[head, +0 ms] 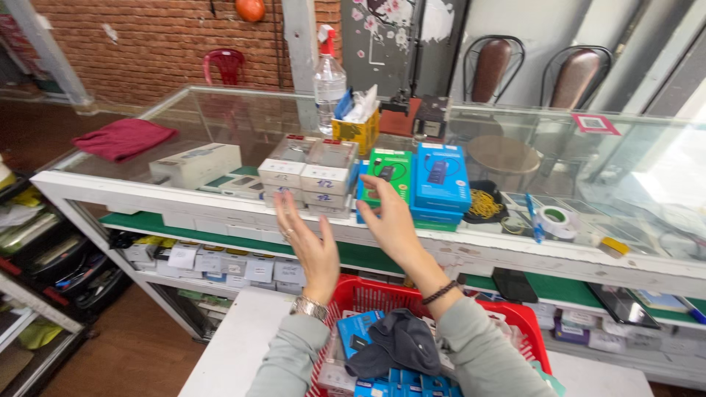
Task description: The person takes boxed phone accessories from a red basket, wipes each box with a gray cloth, writes prices on the boxes with a blue pen, and stacks the finished boxes on the glass display shelf. They continue handling more boxes from the basket throughout the clip.
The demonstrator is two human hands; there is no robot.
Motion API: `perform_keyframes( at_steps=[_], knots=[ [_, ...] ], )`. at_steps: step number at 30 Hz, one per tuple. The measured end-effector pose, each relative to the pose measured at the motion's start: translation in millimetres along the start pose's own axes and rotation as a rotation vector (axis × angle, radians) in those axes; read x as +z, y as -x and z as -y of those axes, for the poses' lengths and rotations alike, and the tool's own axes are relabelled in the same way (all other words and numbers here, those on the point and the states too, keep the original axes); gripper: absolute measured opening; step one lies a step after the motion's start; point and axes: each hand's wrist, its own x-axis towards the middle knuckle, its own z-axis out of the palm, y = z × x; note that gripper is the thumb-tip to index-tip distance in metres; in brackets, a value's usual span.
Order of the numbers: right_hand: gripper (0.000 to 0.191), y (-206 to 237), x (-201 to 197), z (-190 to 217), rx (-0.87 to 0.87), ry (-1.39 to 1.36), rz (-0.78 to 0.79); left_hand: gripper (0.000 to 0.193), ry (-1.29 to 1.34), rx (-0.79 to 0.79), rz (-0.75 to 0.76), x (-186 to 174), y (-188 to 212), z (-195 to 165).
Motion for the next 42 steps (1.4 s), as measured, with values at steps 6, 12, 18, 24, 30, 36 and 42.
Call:
perform_keyframes(
  at_steps=[6, 12, 18, 24, 30, 36, 42],
  knots=[
    [0.016, 40.2, -106.7, -56.6, 0.275, 0.097, -0.236, 0.041, 0.116, 0.149, 0.324, 45.4, 74.0, -40.3],
    [0.025, 55.6, -197.8, -95.1, 0.139, 1.006, -0.179, 0.02, 0.227, 0.158, 0.508, 86.2, 100.7, -60.6],
    [0.015, 24.1, -189.9, -83.7, 0.459, 1.101, 0.118, 0.028, 0.16, 0.206, 0.628, 109.1, 110.7, -64.2],
    [0.031, -13.1, -172.9, -69.7, 0.369, 0.683, 0.074, 0.03, 0.183, 0.12, 0.653, 111.2, 110.6, -58.5],
    [0.099, 4.2, -159.1, -77.3, 0.299, 0.905, 0.168, 0.028, 0.203, 0.119, 0.624, 107.0, 108.4, -63.4],
    [0.099, 3.4, -169.1, -98.9, 0.438, 0.96, -0.008, 0.03, 0.186, 0.133, 0.634, 102.1, 106.8, -66.3],
    [0.079, 2.4, -182.6, -104.5, 0.296, 1.001, -0.086, 0.032, 0.178, 0.126, 0.652, 100.7, 106.7, -65.6]
  ],
)
